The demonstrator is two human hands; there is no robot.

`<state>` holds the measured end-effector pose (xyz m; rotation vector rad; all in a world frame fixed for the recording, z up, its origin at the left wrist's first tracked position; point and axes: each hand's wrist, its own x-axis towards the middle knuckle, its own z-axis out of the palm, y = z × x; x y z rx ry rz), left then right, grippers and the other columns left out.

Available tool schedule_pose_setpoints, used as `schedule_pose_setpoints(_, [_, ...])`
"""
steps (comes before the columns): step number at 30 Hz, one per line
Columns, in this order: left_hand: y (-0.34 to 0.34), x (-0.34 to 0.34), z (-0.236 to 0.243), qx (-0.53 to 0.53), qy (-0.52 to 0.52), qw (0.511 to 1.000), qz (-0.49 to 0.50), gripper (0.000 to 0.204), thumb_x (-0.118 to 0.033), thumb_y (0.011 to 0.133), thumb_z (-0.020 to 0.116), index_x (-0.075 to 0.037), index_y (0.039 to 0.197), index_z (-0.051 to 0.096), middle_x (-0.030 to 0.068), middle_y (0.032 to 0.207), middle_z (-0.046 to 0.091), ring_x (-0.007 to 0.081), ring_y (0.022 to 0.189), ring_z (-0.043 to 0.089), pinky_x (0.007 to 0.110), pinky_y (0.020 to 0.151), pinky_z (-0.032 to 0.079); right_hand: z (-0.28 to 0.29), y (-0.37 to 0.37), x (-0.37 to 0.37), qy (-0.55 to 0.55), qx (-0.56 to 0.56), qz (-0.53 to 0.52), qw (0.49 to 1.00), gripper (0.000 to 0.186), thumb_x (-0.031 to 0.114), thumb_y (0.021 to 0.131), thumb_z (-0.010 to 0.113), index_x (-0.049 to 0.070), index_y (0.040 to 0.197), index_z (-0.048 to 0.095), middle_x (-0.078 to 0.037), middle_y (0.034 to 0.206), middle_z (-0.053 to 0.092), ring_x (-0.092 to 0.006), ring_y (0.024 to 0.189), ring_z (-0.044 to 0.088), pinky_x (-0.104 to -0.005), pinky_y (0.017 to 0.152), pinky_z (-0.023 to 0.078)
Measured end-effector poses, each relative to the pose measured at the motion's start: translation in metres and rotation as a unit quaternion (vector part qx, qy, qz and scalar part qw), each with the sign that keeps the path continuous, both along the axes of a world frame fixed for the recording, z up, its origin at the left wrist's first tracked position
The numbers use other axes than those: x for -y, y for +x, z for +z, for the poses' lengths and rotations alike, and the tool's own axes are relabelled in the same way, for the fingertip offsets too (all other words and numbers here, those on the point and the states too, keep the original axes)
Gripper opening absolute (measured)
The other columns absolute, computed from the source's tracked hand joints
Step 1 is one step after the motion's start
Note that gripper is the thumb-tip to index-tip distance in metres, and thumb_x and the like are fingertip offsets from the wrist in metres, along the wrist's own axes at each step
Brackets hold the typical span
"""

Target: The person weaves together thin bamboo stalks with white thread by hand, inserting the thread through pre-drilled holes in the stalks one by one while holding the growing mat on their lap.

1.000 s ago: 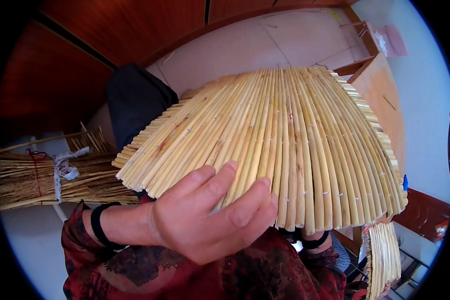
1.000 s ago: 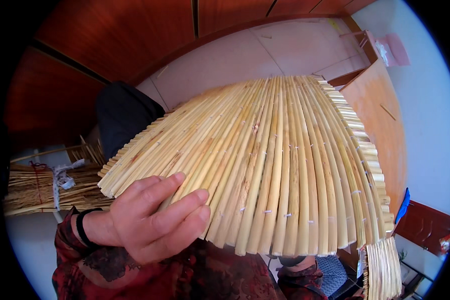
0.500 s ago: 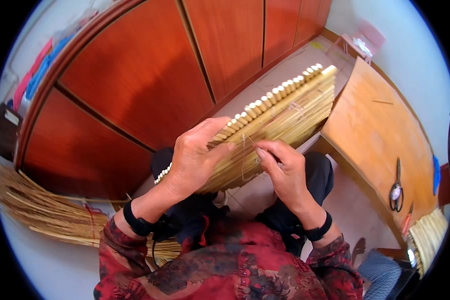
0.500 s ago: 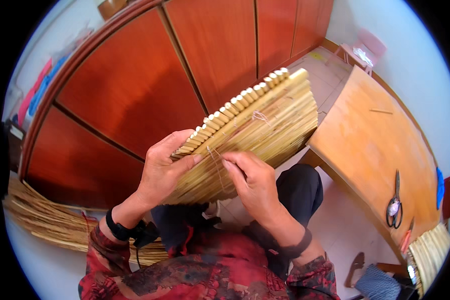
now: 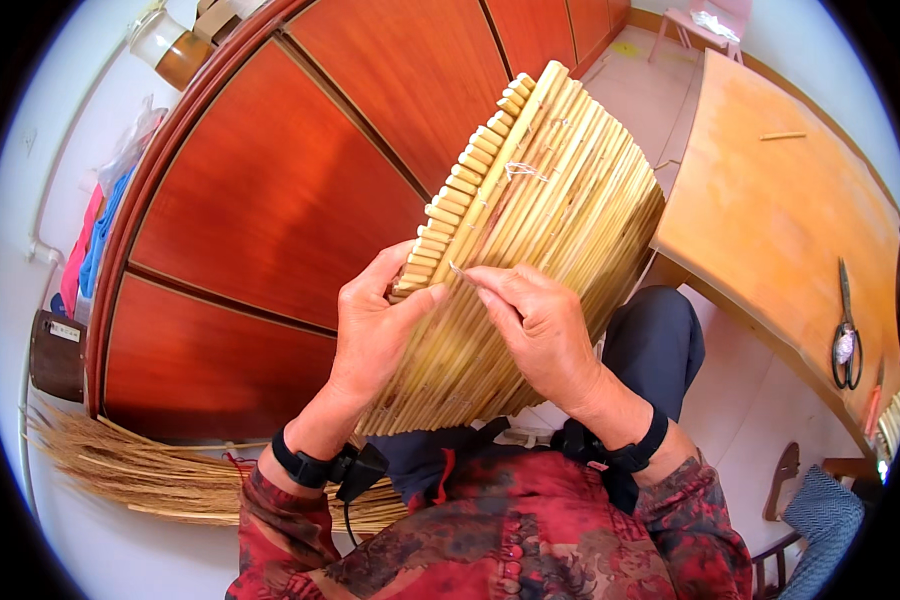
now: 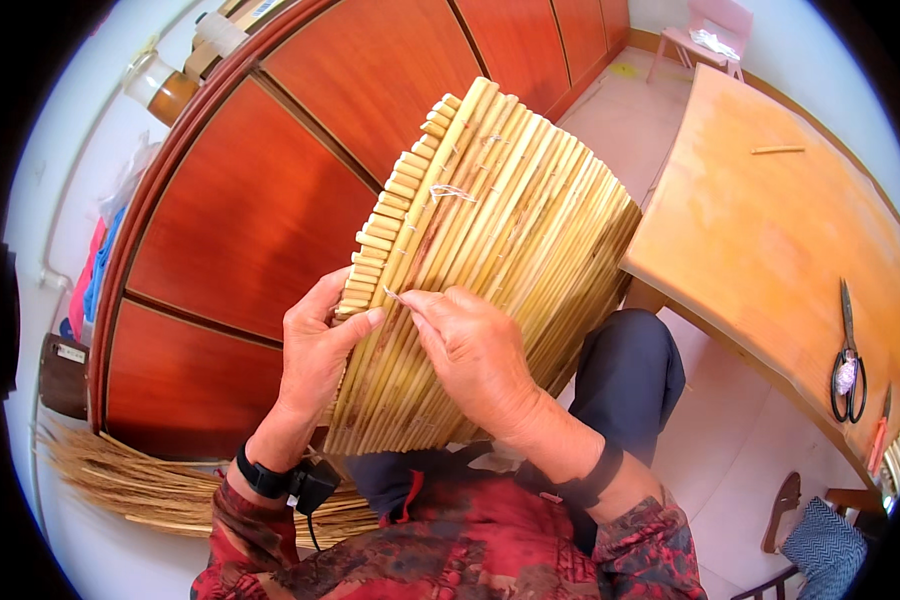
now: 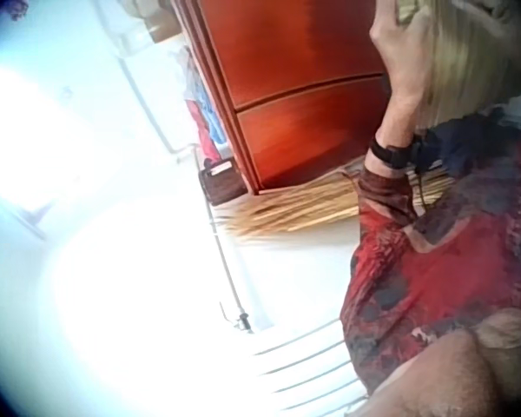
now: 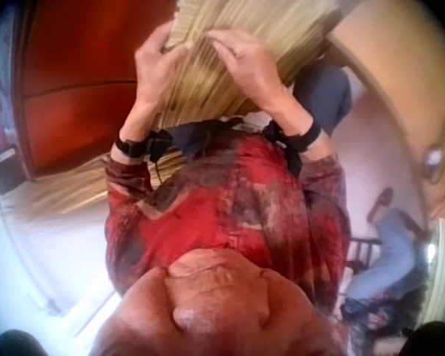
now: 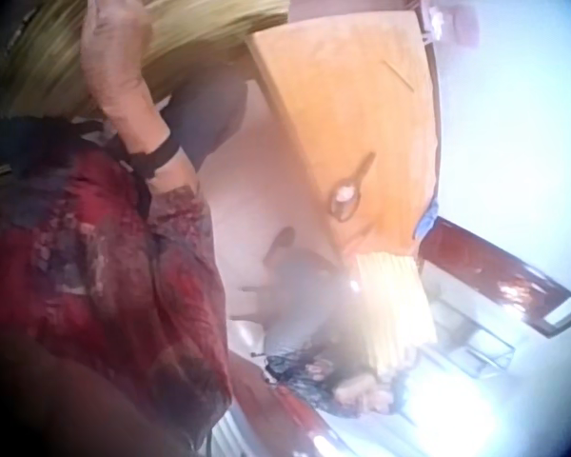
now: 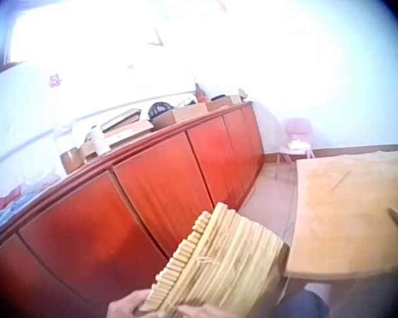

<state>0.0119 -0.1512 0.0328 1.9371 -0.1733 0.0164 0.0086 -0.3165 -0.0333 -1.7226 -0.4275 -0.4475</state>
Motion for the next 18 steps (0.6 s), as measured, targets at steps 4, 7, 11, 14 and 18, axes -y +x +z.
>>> schedule_pose_setpoints(4, [-0.003, -0.001, -0.003, 0.004, 0.007, 1.000, 0.014, 0.040, 0.004, 0.083, 0.065, 0.003, 0.122, 0.057, 0.0069, 0.109, 0.066, 0.0099, 0.097, 0.060, 0.025, 0.086, 0.048, 0.003, -0.003, -0.004, -0.027, 0.005, -0.021, 0.999, 0.020, 0.007, 0.085, 0.062, 0.007, 0.105, 0.065, -0.013, 0.082, 0.061, -0.0320, 0.079, 0.063, -0.0395, 0.068, 0.051])
schedule_pose_setpoints(7, [-0.008, -0.003, -0.005, 0.010, 0.004, 1.000, 0.024, 0.041, 0.005, 0.083, 0.065, 0.003, 0.123, 0.056, 0.0070, 0.111, 0.065, 0.0100, 0.098, 0.060, 0.025, 0.087, 0.048, 0.007, -0.009, -0.006, -0.053, 0.005, -0.030, 0.998, 0.019, 0.007, 0.084, 0.063, 0.007, 0.103, 0.065, -0.013, 0.081, 0.061, -0.0312, 0.080, 0.062, -0.0395, 0.068, 0.051])
schedule_pose_setpoints(11, [-0.016, -0.006, -0.003, 0.015, -0.010, 0.999, 0.041, 0.043, 0.006, 0.083, 0.065, 0.003, 0.125, 0.055, 0.0071, 0.112, 0.065, 0.0105, 0.100, 0.060, 0.026, 0.089, 0.047, 0.005, -0.011, -0.009, -0.055, 0.016, -0.036, 0.998, 0.021, 0.005, 0.083, 0.063, 0.006, 0.104, 0.064, -0.012, 0.080, 0.059, -0.0305, 0.080, 0.061, -0.0392, 0.068, 0.051])
schedule_pose_setpoints(14, [-0.019, -0.001, -0.001, 0.024, -0.019, 0.999, 0.039, 0.044, 0.007, 0.083, 0.064, 0.003, 0.126, 0.054, 0.0072, 0.112, 0.065, 0.0109, 0.100, 0.060, 0.026, 0.090, 0.047, 0.008, -0.012, -0.007, -0.025, 0.051, -0.008, 0.998, 0.023, 0.003, 0.082, 0.064, 0.004, 0.104, 0.063, -0.011, 0.079, 0.057, -0.0299, 0.078, 0.060, -0.0388, 0.067, 0.051])
schedule_pose_setpoints(18, [-0.024, -0.005, -0.005, 0.036, -0.009, 0.998, 0.045, 0.044, 0.007, 0.083, 0.065, 0.003, 0.126, 0.054, 0.0071, 0.112, 0.065, 0.0113, 0.101, 0.060, 0.026, 0.090, 0.047, 0.009, -0.017, -0.010, -0.022, 0.057, -0.014, 0.998, 0.026, 0.001, 0.080, 0.065, 0.004, 0.106, 0.063, -0.011, 0.077, 0.055, -0.0291, 0.075, 0.059, -0.0376, 0.065, 0.050])
